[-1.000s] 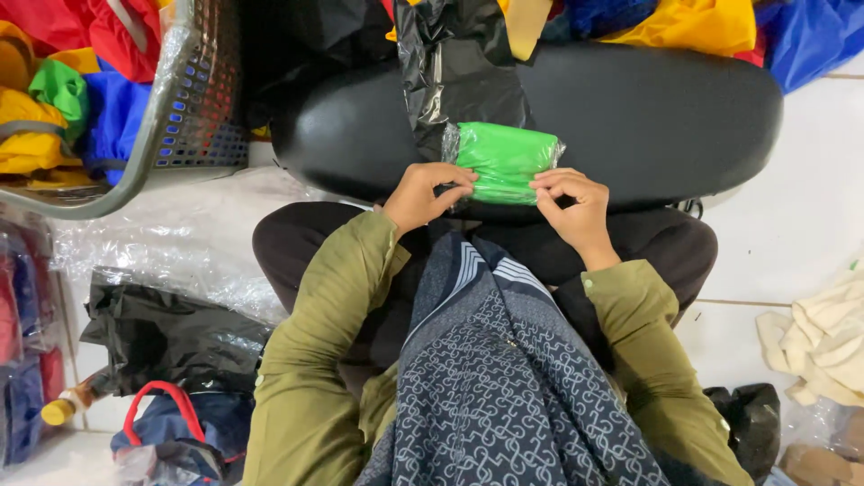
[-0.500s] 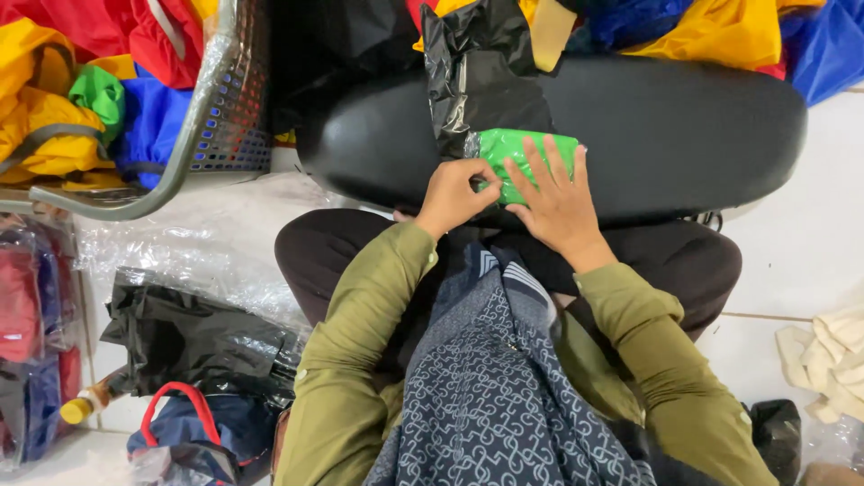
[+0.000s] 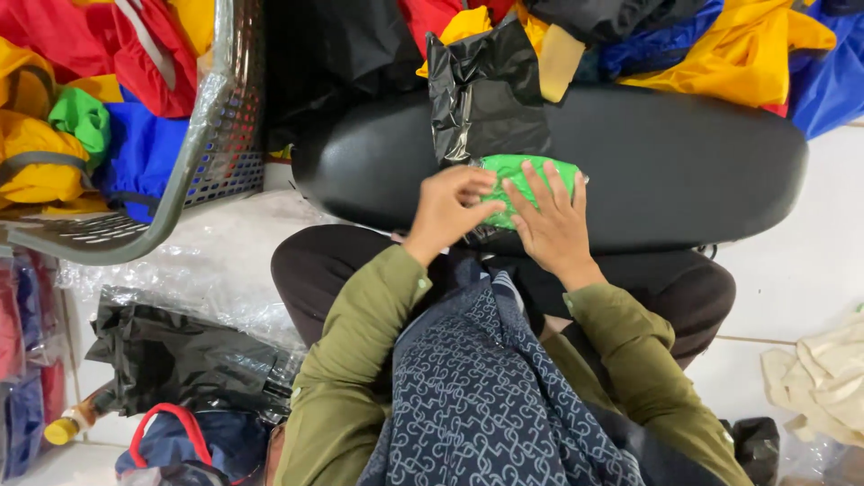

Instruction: Packing a garment into plastic bags and trimming excess material from another garment using scissors

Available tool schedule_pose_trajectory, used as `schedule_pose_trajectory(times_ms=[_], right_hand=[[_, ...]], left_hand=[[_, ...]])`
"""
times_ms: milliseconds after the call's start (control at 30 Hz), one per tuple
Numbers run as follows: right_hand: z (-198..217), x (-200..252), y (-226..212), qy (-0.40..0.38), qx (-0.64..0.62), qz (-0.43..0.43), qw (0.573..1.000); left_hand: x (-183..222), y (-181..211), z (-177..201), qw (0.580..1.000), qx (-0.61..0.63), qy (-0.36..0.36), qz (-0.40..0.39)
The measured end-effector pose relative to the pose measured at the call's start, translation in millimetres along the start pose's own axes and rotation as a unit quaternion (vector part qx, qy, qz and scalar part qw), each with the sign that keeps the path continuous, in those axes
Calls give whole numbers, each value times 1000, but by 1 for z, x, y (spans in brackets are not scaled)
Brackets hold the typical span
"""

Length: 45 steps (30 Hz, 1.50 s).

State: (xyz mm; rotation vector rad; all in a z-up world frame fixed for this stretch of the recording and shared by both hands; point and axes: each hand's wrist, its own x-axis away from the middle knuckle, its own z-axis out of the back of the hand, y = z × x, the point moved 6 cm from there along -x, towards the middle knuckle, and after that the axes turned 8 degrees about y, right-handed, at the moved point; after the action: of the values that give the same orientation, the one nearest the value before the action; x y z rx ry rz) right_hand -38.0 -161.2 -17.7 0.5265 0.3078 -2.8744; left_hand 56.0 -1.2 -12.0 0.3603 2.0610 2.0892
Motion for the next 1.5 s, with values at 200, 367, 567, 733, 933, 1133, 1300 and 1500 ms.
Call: schedule_pose_trajectory(times_ms=[200, 367, 567, 733, 933, 1133, 1300, 1500], right_hand=[[16, -6, -5, -4, -5, 35, 999], [19, 12, 13, 12, 7, 49, 999], [74, 27, 27, 36, -71, -63, 995], [98, 43, 22, 66, -157, -135, 976], [105, 46, -15, 81, 27, -8, 996], [105, 39, -27, 81, 137, 42, 986], [122, 31, -28, 94, 115, 83, 985], [91, 26, 0, 79, 162, 84, 980]], left_hand=[[0, 45, 29, 989, -74, -40, -124], [12, 32, 13, 940, -265, -117, -181], [13, 25, 4, 899, -341, -114, -249], [17, 25, -2, 883, -370, -96, -272], [17, -2, -5, 863, -387, -31, -323], [36, 25, -19, 850, -338, 2, -405], [42, 49, -14, 823, -412, -13, -392], [49, 59, -12, 869, -353, -71, -339]])
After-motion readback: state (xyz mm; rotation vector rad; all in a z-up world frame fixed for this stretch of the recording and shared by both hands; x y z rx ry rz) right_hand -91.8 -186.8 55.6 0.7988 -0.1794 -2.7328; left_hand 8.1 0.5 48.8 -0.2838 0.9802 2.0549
